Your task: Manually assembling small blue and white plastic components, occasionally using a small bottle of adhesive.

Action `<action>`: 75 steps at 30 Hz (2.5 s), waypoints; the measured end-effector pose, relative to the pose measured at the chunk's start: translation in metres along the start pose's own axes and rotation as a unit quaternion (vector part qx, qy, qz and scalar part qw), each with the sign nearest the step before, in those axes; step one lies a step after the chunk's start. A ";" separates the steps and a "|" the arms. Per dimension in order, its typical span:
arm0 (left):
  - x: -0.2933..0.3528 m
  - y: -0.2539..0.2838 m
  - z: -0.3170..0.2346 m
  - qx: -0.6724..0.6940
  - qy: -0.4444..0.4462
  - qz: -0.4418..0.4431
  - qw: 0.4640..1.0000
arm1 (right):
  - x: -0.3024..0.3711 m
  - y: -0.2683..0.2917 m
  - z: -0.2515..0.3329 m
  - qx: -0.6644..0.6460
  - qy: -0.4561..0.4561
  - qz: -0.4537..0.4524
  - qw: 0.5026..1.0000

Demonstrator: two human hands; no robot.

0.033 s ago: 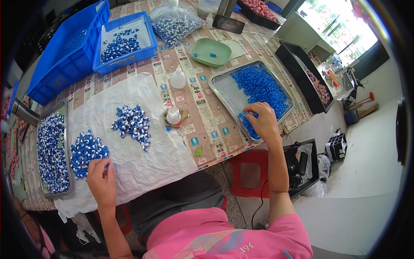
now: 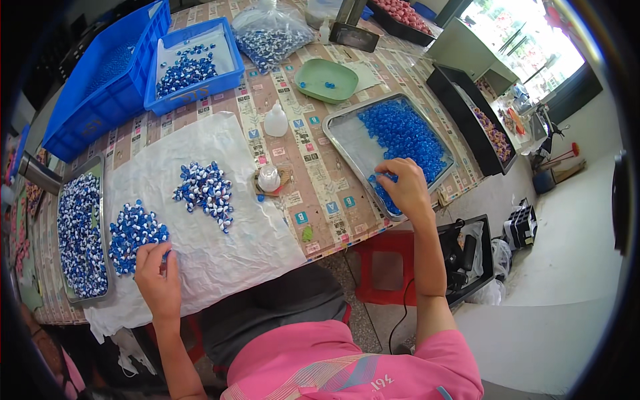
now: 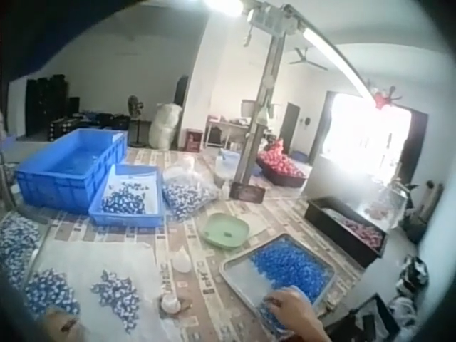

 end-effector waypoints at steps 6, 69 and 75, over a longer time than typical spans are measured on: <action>-0.003 -0.006 -0.029 -0.042 -0.037 -0.054 0.997 | -0.005 -0.013 -0.001 0.034 -0.005 0.034 0.999; 0.020 -0.093 -0.030 0.547 0.060 0.223 0.804 | 0.009 -0.104 0.167 -0.491 0.070 0.257 0.829; 0.030 -0.111 -0.022 0.657 0.117 0.244 0.704 | -0.017 -0.075 0.176 -0.388 0.138 0.133 0.902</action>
Point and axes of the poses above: each hand's wrist, its own x-axis away from the middle knuckle, its own y-axis out of the back of the hand, z = x × y, the point moved 10 cm from there along -x, towards the middle knuckle, and after that the axes turned 14 degrees about z, right-handed, at the moved point
